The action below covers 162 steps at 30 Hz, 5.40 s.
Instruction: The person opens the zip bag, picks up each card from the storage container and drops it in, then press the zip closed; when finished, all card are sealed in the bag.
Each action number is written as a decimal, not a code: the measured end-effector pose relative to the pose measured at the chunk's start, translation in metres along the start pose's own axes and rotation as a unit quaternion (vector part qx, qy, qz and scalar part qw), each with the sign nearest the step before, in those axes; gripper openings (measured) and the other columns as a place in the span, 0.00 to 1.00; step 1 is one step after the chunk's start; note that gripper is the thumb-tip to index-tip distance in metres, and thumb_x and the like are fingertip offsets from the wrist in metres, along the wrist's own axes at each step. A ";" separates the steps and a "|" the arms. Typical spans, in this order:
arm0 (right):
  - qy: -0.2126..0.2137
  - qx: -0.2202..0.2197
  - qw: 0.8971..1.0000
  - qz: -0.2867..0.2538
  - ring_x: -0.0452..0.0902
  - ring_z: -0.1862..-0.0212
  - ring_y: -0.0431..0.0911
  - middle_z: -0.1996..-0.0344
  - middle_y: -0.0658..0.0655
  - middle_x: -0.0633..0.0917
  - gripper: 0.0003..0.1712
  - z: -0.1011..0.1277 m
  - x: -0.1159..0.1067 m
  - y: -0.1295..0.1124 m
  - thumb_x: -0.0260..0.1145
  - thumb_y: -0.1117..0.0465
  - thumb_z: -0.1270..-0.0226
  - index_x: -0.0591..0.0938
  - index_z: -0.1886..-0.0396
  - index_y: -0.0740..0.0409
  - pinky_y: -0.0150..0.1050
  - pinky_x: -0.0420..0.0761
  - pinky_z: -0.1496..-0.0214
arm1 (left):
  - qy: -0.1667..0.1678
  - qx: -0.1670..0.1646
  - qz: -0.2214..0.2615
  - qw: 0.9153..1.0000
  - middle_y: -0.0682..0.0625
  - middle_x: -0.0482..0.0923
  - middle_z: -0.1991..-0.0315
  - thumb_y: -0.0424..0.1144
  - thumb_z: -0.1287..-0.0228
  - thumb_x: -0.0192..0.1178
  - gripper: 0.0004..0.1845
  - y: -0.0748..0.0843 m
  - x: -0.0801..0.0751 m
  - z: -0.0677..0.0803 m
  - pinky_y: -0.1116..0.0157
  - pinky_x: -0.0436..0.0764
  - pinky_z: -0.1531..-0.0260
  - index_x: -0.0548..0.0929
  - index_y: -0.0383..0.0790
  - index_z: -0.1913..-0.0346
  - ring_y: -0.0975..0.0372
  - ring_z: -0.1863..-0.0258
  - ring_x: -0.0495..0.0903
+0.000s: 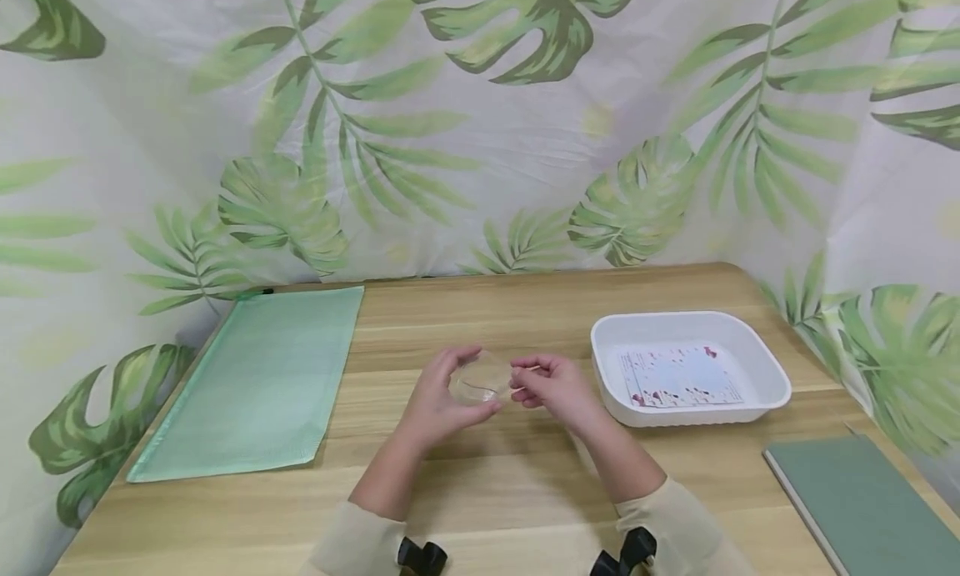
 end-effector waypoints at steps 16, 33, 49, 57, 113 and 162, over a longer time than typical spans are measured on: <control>0.120 -0.007 0.955 0.272 0.80 0.47 0.59 0.45 0.70 0.81 0.24 -0.002 -0.160 -0.030 0.57 0.54 0.27 0.76 0.39 0.66 0.48 0.81 0.45 | 0.017 0.017 -0.023 0.999 0.44 0.78 0.42 0.44 0.62 0.80 0.43 -0.014 0.006 0.006 0.50 0.72 0.44 0.75 0.38 0.38 0.52 0.46 0.74; 0.081 0.116 0.896 0.420 0.68 0.38 0.69 0.40 0.76 0.74 0.25 -0.009 -0.247 0.035 0.56 0.62 0.29 0.72 0.38 0.73 0.62 0.65 0.34 | 0.004 0.015 0.000 1.000 0.40 0.77 0.42 0.43 0.61 0.79 0.42 -0.015 0.010 0.008 0.48 0.72 0.43 0.75 0.38 0.37 0.51 0.44 0.73; 0.030 0.068 0.880 0.470 0.77 0.52 0.63 0.53 0.74 0.81 0.24 -0.014 -0.248 0.050 0.68 0.61 0.39 0.77 0.49 0.75 0.59 0.73 0.44 | -0.002 0.004 0.007 1.000 0.43 0.76 0.40 0.43 0.61 0.79 0.43 -0.013 0.010 0.009 0.47 0.72 0.41 0.75 0.36 0.37 0.50 0.42 0.73; 0.044 0.072 0.883 0.462 0.75 0.53 0.62 0.55 0.73 0.80 0.27 -0.011 -0.245 0.047 0.70 0.60 0.40 0.76 0.47 0.75 0.58 0.73 0.46 | 0.002 0.005 0.008 1.000 0.44 0.76 0.40 0.43 0.61 0.80 0.43 -0.013 0.009 0.010 0.47 0.72 0.41 0.75 0.36 0.37 0.51 0.42 0.73; 0.167 -0.051 0.982 0.071 0.83 0.70 0.32 0.68 0.59 0.89 0.18 0.038 -0.043 -0.024 0.66 0.68 0.38 0.83 0.47 0.66 0.28 0.84 0.63 | 0.021 0.043 -0.121 0.992 0.44 0.75 0.40 0.51 0.66 0.81 0.50 -0.012 0.007 0.005 0.47 0.61 0.36 0.72 0.36 0.35 0.49 0.39 0.70; -0.032 -0.069 0.981 0.179 0.75 0.62 0.38 0.59 0.56 0.88 0.15 -0.006 0.006 0.012 0.70 0.59 0.39 0.88 0.53 0.57 0.29 0.77 0.63 | -0.018 0.049 -0.108 0.993 0.41 0.75 0.39 0.49 0.60 0.79 0.49 -0.012 0.011 0.008 0.47 0.70 0.38 0.70 0.37 0.32 0.47 0.37 0.69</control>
Point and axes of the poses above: each hand's wrist, its own z-axis away from the middle knuckle, its own x-axis out of the palm, y = z × x, the point moved 3 cm from there along -z, towards the middle knuckle
